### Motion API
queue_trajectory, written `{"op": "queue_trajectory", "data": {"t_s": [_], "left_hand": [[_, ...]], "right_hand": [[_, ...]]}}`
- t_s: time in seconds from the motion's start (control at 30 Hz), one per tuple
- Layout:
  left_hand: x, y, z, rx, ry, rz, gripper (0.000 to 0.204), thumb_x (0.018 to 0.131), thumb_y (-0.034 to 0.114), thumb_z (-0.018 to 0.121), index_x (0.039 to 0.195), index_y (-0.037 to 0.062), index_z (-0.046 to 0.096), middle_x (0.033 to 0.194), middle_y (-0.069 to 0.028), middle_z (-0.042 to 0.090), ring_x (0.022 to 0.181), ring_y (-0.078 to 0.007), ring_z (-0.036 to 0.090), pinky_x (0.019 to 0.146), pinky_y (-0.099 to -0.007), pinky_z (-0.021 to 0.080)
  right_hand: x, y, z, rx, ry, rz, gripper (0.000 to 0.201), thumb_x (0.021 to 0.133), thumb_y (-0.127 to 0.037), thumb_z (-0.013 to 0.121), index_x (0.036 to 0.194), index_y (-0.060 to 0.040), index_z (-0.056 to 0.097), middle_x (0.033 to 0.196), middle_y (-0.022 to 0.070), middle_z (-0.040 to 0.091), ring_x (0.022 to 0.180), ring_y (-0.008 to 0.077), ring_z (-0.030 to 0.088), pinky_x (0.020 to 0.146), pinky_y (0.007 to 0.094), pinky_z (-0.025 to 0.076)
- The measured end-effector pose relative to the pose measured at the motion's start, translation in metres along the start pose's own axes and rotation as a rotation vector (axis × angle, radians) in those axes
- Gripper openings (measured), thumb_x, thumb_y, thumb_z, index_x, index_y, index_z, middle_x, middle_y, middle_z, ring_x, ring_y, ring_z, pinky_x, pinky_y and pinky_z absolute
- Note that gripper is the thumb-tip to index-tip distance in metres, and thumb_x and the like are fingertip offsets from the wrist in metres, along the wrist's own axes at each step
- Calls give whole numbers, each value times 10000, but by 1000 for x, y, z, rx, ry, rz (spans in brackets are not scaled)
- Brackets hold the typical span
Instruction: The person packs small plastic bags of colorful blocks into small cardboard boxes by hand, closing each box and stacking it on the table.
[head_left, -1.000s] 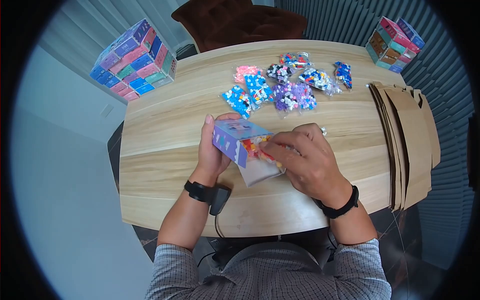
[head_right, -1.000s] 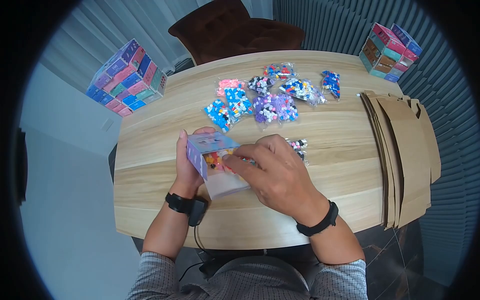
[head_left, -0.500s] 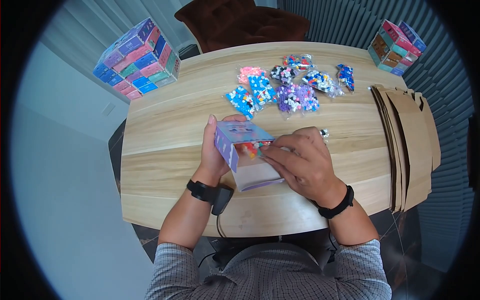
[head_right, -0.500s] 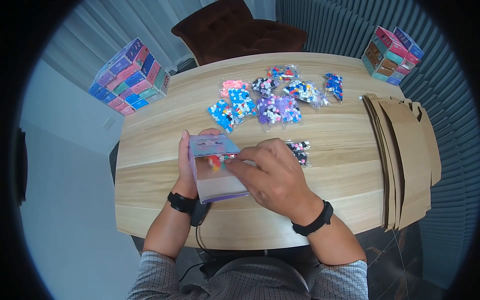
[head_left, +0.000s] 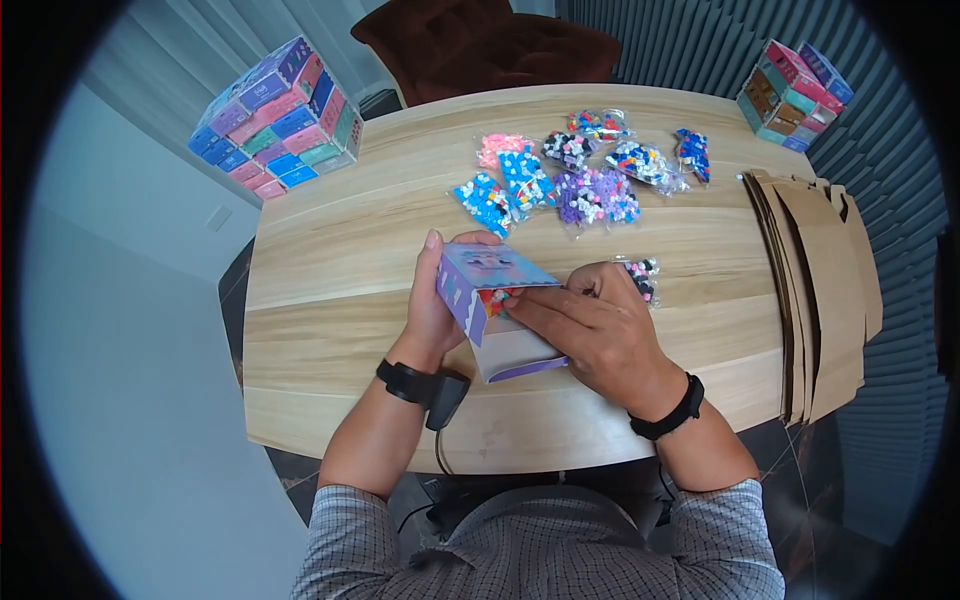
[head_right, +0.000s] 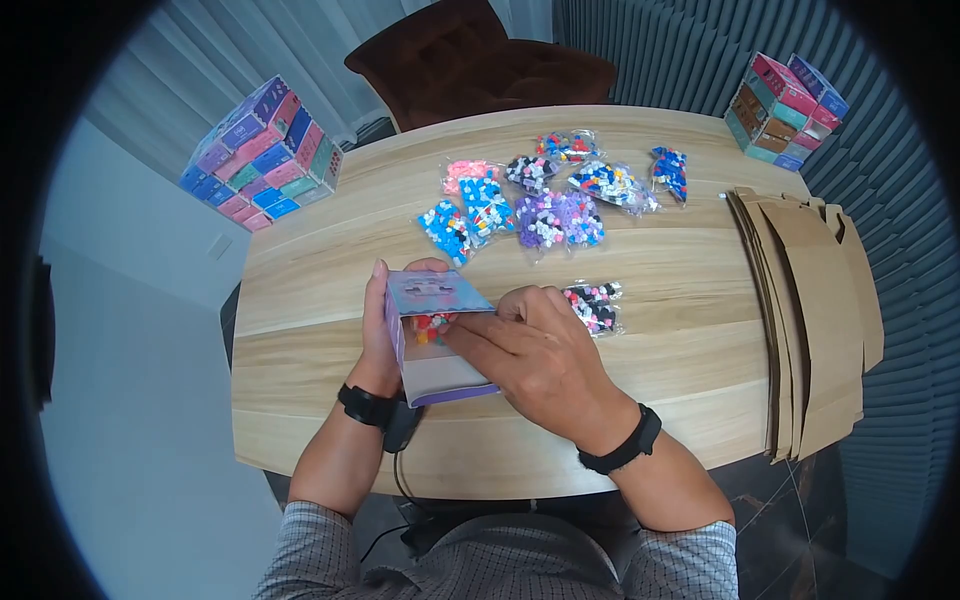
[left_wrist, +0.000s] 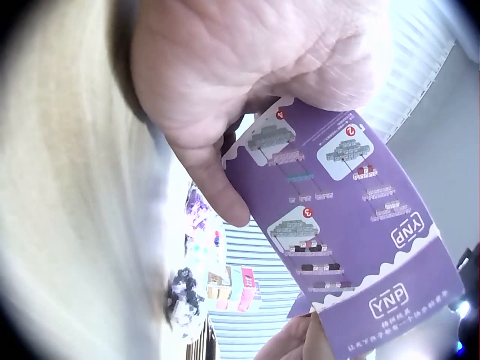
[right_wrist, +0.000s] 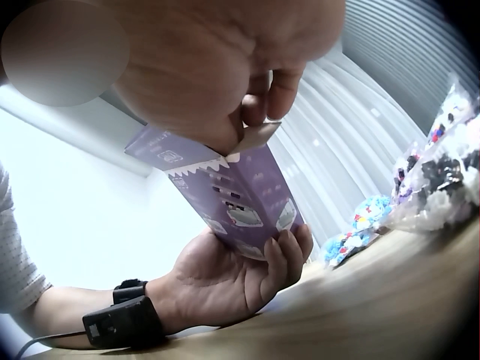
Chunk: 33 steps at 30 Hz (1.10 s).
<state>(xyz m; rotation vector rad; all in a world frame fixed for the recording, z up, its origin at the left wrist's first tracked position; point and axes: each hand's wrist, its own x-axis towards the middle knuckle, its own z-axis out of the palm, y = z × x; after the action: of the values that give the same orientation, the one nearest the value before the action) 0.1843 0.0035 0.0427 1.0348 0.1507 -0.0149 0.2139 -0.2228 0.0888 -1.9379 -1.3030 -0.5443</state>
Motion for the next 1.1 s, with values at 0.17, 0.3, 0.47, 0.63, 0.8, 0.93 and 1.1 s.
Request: {"op": "queue_trajectory", "data": {"t_s": [0.17, 0.3, 0.47, 0.63, 0.8, 0.93, 1.1], "left_hand": [[1, 0, 2, 26, 5, -7, 753, 1085, 659, 269, 1269, 19, 622, 1124, -161, 720, 1017, -257, 702, 922, -382, 565], [1, -1, 0, -33, -24, 3, 723, 1103, 627, 298, 1294, -3, 596, 1199, -204, 688, 1106, -295, 688, 982, -430, 564], [4, -6, -7, -94, -15, -5, 724, 1103, 625, 299, 1303, -7, 592, 1203, -191, 678, 1156, -306, 674, 1029, -443, 550], [4, -6, -4, -49, 6, 1, 768, 1066, 693, 292, 1273, 29, 619, 1184, -180, 706, 1098, -289, 696, 972, -426, 575], [3, -3, -9, -203, -59, 11, 757, 1087, 661, 292, 1312, 1, 585, 1226, -209, 665, 1148, -331, 686, 1018, -471, 571], [4, -7, -12, -231, -39, 29, 756, 1085, 666, 295, 1306, 8, 593, 1239, -215, 673, 1168, -347, 681, 1032, -491, 561], [7, -4, -19, -369, -87, 37, 763, 1081, 674, 300, 1300, 8, 601, 1264, -213, 684, 1184, -349, 674, 1053, -500, 544]], "right_hand": [[-1, 2, 1, 14, 2, 10, 362, 778, -31, 724, 1132, -74, 790, 1100, -6, 772, 857, 206, 559, 770, 333, 479], [-4, 12, 5, 70, 101, -9, 382, 748, -16, 754, 1124, -73, 791, 1096, 20, 769, 846, 213, 573, 756, 329, 480], [-6, 7, -11, 100, 149, -110, 431, 736, -92, 821, 1166, -83, 781, 1080, 41, 710, 859, 230, 579, 761, 348, 471], [4, -11, -15, 141, -25, -54, 499, 758, -255, 875, 1224, -113, 767, 1073, 26, 649, 930, 239, 569, 797, 382, 461], [-4, -3, -4, 52, -29, -41, 605, 723, -380, 902, 1248, -120, 752, 1121, 35, 642, 975, 250, 567, 826, 390, 457], [4, -6, -11, 66, 77, -4, 618, 718, -357, 920, 1255, -110, 738, 1150, 71, 645, 1006, 257, 583, 869, 392, 471], [-3, 0, -3, 172, 219, 118, 716, 715, -215, 951, 1344, -61, 644, 1172, 144, 648, 1025, 306, 629, 850, 410, 538]]}}
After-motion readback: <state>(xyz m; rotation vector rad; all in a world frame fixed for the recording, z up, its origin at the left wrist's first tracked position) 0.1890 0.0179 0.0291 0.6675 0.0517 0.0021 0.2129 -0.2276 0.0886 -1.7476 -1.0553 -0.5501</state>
